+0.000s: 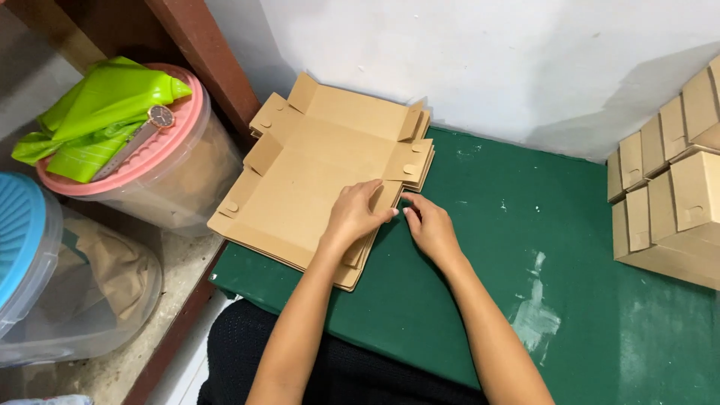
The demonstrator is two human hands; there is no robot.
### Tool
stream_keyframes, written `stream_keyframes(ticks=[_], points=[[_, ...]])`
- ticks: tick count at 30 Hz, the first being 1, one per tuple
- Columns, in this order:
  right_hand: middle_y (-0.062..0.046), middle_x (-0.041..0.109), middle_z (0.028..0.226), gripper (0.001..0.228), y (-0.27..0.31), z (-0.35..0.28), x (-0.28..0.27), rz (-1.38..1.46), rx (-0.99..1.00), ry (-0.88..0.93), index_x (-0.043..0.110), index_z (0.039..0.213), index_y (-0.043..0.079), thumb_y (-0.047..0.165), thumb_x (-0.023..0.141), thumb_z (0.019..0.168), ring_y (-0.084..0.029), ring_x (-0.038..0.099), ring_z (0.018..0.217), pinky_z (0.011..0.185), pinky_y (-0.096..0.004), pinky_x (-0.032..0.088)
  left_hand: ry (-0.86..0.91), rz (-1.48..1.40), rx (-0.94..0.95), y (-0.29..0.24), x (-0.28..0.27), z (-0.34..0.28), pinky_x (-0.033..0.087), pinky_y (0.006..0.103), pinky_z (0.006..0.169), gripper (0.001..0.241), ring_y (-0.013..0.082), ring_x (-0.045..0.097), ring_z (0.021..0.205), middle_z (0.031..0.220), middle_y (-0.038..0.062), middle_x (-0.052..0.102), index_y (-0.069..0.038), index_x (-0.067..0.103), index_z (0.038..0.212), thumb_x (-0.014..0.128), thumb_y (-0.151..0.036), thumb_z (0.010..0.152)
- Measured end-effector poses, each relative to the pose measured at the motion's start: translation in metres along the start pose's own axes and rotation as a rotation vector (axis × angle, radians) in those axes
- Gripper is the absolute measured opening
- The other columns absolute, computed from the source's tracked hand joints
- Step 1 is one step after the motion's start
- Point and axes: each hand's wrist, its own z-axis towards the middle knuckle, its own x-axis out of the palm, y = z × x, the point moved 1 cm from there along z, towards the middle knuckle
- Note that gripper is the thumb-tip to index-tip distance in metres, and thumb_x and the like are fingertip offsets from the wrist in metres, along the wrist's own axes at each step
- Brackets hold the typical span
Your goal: Folding flat cardboard templates into boxes and stacking them.
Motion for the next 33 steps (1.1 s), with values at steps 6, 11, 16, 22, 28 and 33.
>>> stream_keyframes(ticks=[6,11,16,22,28,33], points=[[-0.020,0.076,0.100,0.029,-0.007,-0.002,0.001,0.079,0.007,-0.075,0.071,0.126,0.011,0.010,0.063,0.098,-0.040,0.073,0.095,0.078,-0.049,0.061,0.056,-0.111,0.011,-0.005,-0.026,-0.006,0.048,0.0533,0.107,0.069,0.0435,0.060,0.126,0.131,0.021,0.069,-0.002,0.064,0.136,0.076,-0.045,0.084],[-0.015,0.076,0.110,0.028,-0.014,-0.002,0.007,0.043,-0.036,-0.085,0.072,0.126,0.012,0.010,0.062,0.099,-0.037,0.072,0.101,0.082,-0.046,0.060,0.058,-0.196,0.024,0.003,-0.029,-0.005,0.048,0.0514,0.106,0.068,0.0421,0.061,0.125,0.128,0.019,0.071,-0.005,0.068,0.131,0.081,-0.045,0.078],[-0.010,0.074,0.119,0.030,-0.016,-0.006,0.011,-0.013,-0.090,-0.087,0.070,0.129,0.015,0.013,0.061,0.101,-0.035,0.070,0.108,0.089,-0.047,0.059,0.049,-0.250,0.022,0.012,-0.025,-0.005,0.050,0.0489,0.104,0.065,0.0390,0.064,0.122,0.124,0.015,0.073,-0.009,0.070,0.129,0.083,-0.045,0.077],[-0.014,0.068,0.115,0.037,-0.011,-0.011,0.020,-0.194,-0.301,-0.179,0.067,0.134,0.015,0.010,0.064,0.097,-0.037,0.067,0.110,0.088,-0.049,0.058,-0.049,-0.225,-0.013,0.041,-0.003,0.005,0.058,0.0431,0.090,0.032,0.0282,0.073,0.105,0.103,0.004,0.079,-0.024,0.078,0.118,0.064,-0.039,0.092],[0.003,0.066,0.124,0.037,-0.019,-0.012,0.040,-0.562,-0.555,-0.143,0.070,0.125,0.034,0.016,0.056,0.096,-0.024,0.062,0.118,0.083,-0.035,0.053,-0.239,-0.053,-0.043,0.040,0.007,0.009,0.060,0.0505,0.076,0.026,0.0361,0.075,0.088,0.083,0.008,0.077,-0.028,0.080,0.106,0.056,-0.035,0.097],[0.005,0.069,0.122,0.036,-0.014,-0.012,0.040,-0.609,-0.540,-0.155,0.070,0.123,0.035,0.018,0.054,0.097,-0.024,0.061,0.119,0.080,-0.035,0.049,-0.313,-0.024,0.006,0.012,-0.006,0.001,0.059,0.0545,0.074,0.026,0.0405,0.074,0.087,0.081,0.014,0.075,-0.024,0.079,0.103,0.056,-0.032,0.097]])
